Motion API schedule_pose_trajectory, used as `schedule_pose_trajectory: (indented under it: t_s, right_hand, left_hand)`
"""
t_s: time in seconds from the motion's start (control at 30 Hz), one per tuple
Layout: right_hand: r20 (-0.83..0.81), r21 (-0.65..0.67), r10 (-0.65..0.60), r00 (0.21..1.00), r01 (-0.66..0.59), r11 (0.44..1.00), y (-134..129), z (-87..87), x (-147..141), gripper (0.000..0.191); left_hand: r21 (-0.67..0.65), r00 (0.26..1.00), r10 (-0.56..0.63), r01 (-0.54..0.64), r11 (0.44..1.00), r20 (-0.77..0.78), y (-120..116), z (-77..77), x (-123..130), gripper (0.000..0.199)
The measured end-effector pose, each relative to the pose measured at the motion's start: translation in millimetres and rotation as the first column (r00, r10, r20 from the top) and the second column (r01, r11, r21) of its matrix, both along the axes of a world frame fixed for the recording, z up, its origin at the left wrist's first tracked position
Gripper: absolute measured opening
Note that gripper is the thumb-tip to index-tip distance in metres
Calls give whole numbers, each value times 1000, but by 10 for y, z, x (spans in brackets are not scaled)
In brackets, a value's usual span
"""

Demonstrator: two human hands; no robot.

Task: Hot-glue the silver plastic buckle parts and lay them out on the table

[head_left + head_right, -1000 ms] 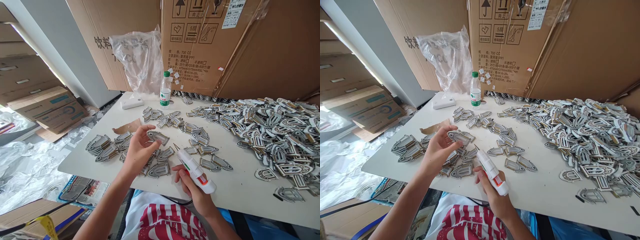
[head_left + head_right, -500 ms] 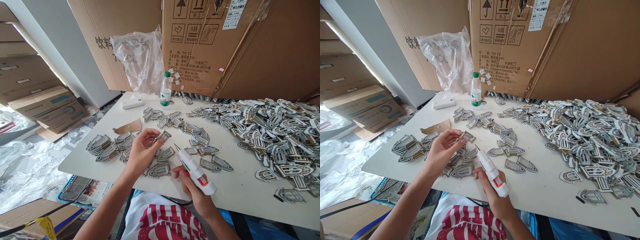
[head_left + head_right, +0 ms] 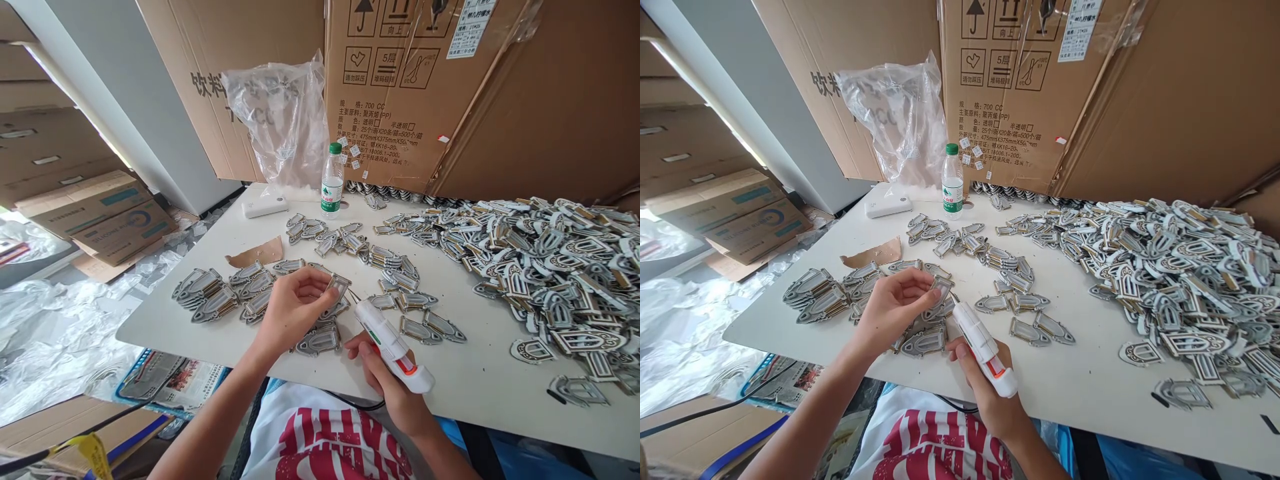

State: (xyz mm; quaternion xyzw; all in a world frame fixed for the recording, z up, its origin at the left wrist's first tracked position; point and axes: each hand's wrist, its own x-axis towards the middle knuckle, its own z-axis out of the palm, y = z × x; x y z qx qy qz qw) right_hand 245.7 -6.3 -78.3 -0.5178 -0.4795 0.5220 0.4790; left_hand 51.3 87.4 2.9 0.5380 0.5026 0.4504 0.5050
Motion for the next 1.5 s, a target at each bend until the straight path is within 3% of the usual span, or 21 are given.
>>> schedule_pose_trajectory:
  t_s: [0.2,0.6,0.93,1.5]
  right_hand:
    - [-7,-28,10,1000,-11,1000,15,82,-11,54]
    - [-5,-22,-7,1000,7,1000,31,109,-24,60]
    - [-28,-50,13,1000,-14,999,36,148,-30,54]
    - [-33,-131,-86,996,80,988,30,31,-61,63]
  left_hand:
    - [-51,997,-60,62,997,52,-19,14,17,27]
    - [-46,995,-57,61,997,88,-36,37,21,26]
    - [-46,994,-60,64,997,94,-55,67,24,24]
    - [-40,998,-47,49,998,40,-84,99,39,24]
